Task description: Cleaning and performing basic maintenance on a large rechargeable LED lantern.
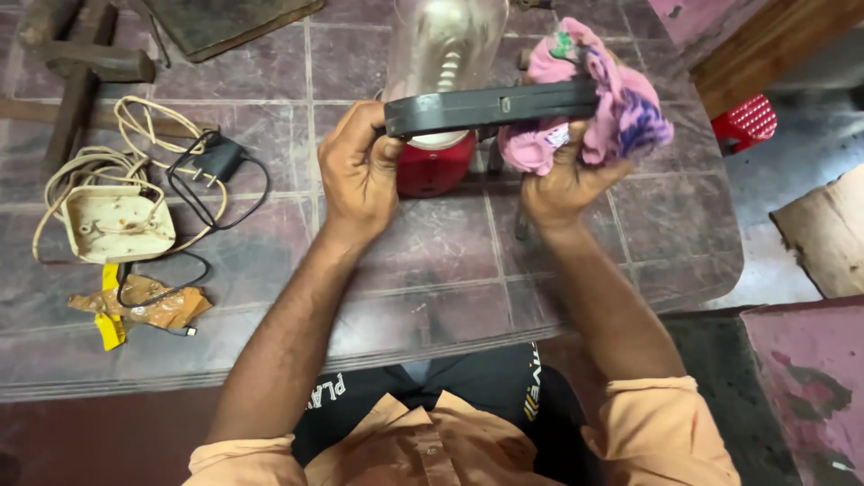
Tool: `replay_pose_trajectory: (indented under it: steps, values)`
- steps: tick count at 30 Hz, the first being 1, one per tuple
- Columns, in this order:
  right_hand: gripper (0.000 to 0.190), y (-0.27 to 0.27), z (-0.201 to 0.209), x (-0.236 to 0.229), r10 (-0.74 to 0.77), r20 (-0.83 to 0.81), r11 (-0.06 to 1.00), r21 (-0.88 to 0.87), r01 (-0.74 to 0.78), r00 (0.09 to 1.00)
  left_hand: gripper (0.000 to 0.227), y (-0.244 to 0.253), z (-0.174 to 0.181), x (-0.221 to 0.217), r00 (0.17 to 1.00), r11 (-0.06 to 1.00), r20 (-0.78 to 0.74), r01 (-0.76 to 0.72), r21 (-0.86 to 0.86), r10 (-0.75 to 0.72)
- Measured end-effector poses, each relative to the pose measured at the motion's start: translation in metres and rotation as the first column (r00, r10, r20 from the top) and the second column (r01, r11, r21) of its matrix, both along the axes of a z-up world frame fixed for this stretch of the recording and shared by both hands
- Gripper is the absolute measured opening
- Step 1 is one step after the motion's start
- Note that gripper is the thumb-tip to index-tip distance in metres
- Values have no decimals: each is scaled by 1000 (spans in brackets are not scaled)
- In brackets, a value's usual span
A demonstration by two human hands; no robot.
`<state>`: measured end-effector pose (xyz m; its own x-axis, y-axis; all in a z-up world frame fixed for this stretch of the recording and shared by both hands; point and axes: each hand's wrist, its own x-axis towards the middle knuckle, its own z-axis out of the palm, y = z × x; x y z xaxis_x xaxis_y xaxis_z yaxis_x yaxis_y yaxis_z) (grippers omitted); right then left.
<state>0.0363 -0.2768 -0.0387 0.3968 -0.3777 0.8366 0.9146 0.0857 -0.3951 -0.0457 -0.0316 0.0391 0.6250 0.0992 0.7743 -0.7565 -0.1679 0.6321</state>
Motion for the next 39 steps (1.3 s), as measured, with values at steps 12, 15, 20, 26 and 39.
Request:
replay_pose_trajectory:
  steps: [12, 15, 20, 26, 39]
  values:
    - [22, -37, 9, -58, 151, -511, 911, -260, -319, 847, 52, -5, 8, -7, 990, 990, 81, -124, 59, 119]
    - [23, -22, 20, -63, 409, -622, 866, 34, -499, 668, 50, -5, 12, -7, 955, 961, 138, -272, 52, 263]
    - [20, 3, 34, -72, 601, -585, 751, 181, -635, 544, 51, -3, -24, 2, 944, 944, -48, -324, 58, 327]
    - [17, 27, 40, -74, 550, -587, 831, 314, -459, 594, 62, -11, 22, -15, 961, 888, 274, -107, 448, -23]
    - [46, 7, 61, -119, -144, -223, 872, -490, 17, 964, 17, -10, 11, -3, 972, 950, -215, 158, 269, -100]
